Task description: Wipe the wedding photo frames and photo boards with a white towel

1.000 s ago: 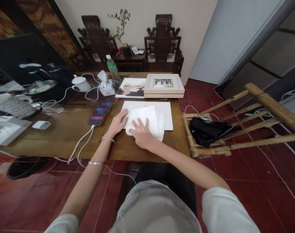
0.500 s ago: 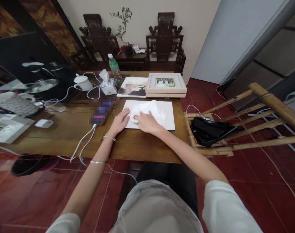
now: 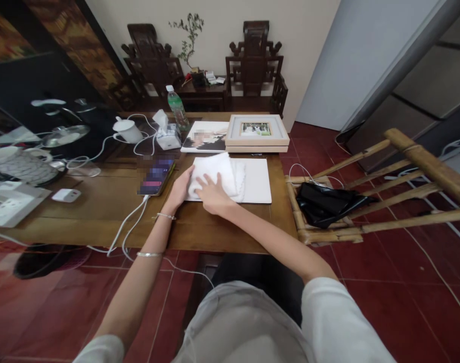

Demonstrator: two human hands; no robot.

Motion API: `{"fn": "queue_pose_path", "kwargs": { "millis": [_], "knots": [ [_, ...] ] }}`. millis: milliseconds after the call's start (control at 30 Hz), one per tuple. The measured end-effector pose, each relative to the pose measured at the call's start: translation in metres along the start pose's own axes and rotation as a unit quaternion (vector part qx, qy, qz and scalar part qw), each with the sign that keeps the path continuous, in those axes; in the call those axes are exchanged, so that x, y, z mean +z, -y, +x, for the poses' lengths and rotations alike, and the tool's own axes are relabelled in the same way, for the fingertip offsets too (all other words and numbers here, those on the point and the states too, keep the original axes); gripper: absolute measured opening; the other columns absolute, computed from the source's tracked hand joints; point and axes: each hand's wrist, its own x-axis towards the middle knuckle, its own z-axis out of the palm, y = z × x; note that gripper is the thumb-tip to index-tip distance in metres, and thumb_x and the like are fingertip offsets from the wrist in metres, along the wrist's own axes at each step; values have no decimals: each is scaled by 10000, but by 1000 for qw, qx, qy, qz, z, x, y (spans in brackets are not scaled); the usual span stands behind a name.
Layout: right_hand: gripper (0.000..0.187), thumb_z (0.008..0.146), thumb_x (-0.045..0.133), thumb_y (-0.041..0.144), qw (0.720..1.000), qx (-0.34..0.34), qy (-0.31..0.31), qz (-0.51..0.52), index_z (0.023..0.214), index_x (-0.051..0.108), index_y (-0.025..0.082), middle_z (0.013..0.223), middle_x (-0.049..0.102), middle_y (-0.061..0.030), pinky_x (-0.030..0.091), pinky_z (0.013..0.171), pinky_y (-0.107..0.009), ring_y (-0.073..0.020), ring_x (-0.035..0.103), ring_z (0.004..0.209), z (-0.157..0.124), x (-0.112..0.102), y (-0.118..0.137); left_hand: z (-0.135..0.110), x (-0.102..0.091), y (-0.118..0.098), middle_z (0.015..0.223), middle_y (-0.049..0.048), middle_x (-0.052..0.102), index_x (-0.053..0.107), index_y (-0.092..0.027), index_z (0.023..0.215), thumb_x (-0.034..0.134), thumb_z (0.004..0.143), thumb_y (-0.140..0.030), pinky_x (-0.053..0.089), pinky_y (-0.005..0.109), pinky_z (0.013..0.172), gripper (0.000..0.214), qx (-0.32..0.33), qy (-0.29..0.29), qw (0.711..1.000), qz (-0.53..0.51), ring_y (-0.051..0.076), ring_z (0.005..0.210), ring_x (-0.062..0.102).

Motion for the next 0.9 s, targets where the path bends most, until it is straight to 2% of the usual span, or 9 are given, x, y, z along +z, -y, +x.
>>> {"fn": "queue_pose_path", "kwargs": {
  "millis": [100,167,267,333,433,533,633,800,900],
  "knots": [
    [400,784,421,49,994,-102,13,30,1110,612,180,1466,391,-107,143,1076,-632,-303,246,1385,-30,-8,13,1,-1,0,1422,98,464,488,-157,1337,206,955,-560,275,363,1137,623,28,-18,999,9,199,1325,414],
    [380,786,406,40,988,-144,26,48,1050,634,191,1368,508,-108,201,1077,-569,-269,366,1324,-47,-17,14,1,0,-1,1410,100,479,499,-155,1326,173,961,-553,280,365,1136,631,35,-17,999,14,196,1318,424],
    [369,786,408,51,988,-132,58,52,1021,646,206,1125,656,-101,345,984,-446,-241,579,1072,-57,-32,2,-2,3,-2,1383,98,510,544,-158,1283,143,972,-521,298,373,1126,624,37,2,999,35,198,1310,436],
    [374,782,406,60,993,-94,65,40,1028,644,210,986,690,-88,407,860,-372,-232,622,927,-54,-40,-14,-4,5,-3,1378,100,515,563,-156,1261,182,972,-512,297,386,1127,597,44,22,997,63,208,1315,429],
    [394,778,398,64,999,-25,46,8,1069,629,193,967,692,-105,407,754,-333,-250,622,901,-37,-44,-40,-6,8,-2,1376,131,510,553,-119,1266,246,970,-486,280,407,1134,563,62,46,992,104,226,1326,414],
    [405,803,378,74,999,34,14,-14,1128,598,173,1058,670,-132,394,784,-347,-264,612,947,-11,-38,-55,-6,10,0,1368,148,514,547,-101,1265,277,970,-438,281,411,1132,523,72,50,988,127,231,1324,417],
    [400,845,346,100,997,78,-12,-18,1179,559,159,1125,640,-156,379,847,-399,-284,598,994,22,-29,-55,-5,9,0,1358,129,527,568,-126,1235,334,959,-399,289,417,1128,454,81,50,986,135,238,1312,430],
    [365,866,366,144,998,61,-13,32,1179,551,169,1154,637,-128,407,850,-397,-279,584,1046,74,-26,-37,-5,6,-5,1228,128,609,611,-148,1138,415,927,-316,397,434,1040,334,88,68,984,142,274,1180,544],
    [360,865,376,161,998,49,-11,40,1169,567,179,1179,631,-129,437,817,-382,-286,587,1047,86,-32,-36,-5,6,-5,1204,130,622,606,-138,1139,436,902,-272,420,429,1017,321,90,71,983,141,275,1151,563]
  ]
}}
